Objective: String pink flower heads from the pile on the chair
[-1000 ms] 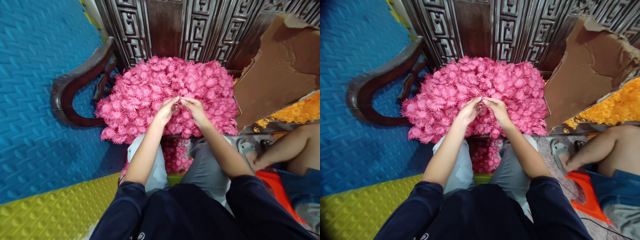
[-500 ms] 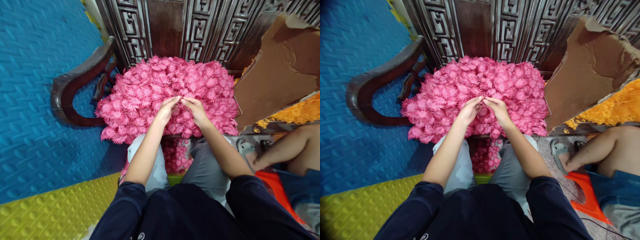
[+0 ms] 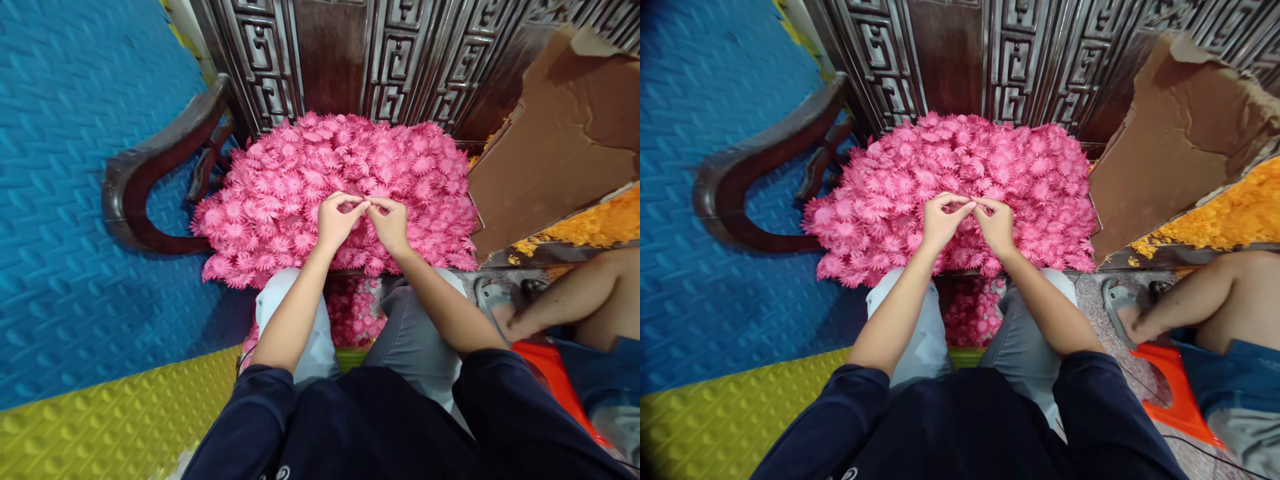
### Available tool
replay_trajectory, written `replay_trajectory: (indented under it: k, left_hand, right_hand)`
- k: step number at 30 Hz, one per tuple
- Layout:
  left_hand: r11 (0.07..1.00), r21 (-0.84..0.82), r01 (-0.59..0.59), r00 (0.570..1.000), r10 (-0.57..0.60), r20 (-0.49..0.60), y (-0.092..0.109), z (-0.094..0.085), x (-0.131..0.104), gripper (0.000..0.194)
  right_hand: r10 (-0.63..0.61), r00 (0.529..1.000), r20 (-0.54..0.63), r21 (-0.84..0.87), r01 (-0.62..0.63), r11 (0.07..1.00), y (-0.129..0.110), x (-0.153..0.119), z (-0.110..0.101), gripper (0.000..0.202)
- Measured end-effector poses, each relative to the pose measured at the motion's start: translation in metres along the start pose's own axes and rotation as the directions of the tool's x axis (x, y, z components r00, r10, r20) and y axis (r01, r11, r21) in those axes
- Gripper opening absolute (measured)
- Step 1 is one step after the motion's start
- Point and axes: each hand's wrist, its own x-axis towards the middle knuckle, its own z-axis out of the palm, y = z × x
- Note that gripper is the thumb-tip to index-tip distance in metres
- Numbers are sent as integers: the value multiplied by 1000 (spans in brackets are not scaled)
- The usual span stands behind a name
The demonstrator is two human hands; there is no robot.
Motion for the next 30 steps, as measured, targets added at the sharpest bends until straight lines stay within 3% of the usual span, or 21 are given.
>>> replay_trajectory:
  k: [6, 11, 15, 18, 25, 30]
  left_hand:
    - [1000, -6, 8, 1000, -8, 5, -1, 2, 0, 11]
    - [971, -189, 149, 988, -154, -16, -4, 6, 3, 6]
    - [814, -473, 337, 931, -364, 35, -5, 8, 5, 5]
    - [676, -605, 420, 890, -439, 127, -5, 9, 7, 6]
    - [470, -665, 580, 798, -493, 347, -2, 5, 6, 11]
    - [379, -667, 641, 745, -516, 423, 0, 3, 7, 9]
  right_hand:
    - [-53, 998, -15, -66, 52, 996, -1, -3, -4, 19]
    - [-63, 998, 5, -41, 63, 997, -3, -4, -5, 21]
    - [-52, 998, 33, -2, 52, 999, -5, -3, -3, 22]
    - [-42, 996, 84, 45, 38, 998, -4, -2, -2, 20]
    - [-25, 991, 134, 176, 1, 984, -3, -2, -2, 21]
    - [7, 988, 151, 237, -43, 971, -4, -1, -2, 21]
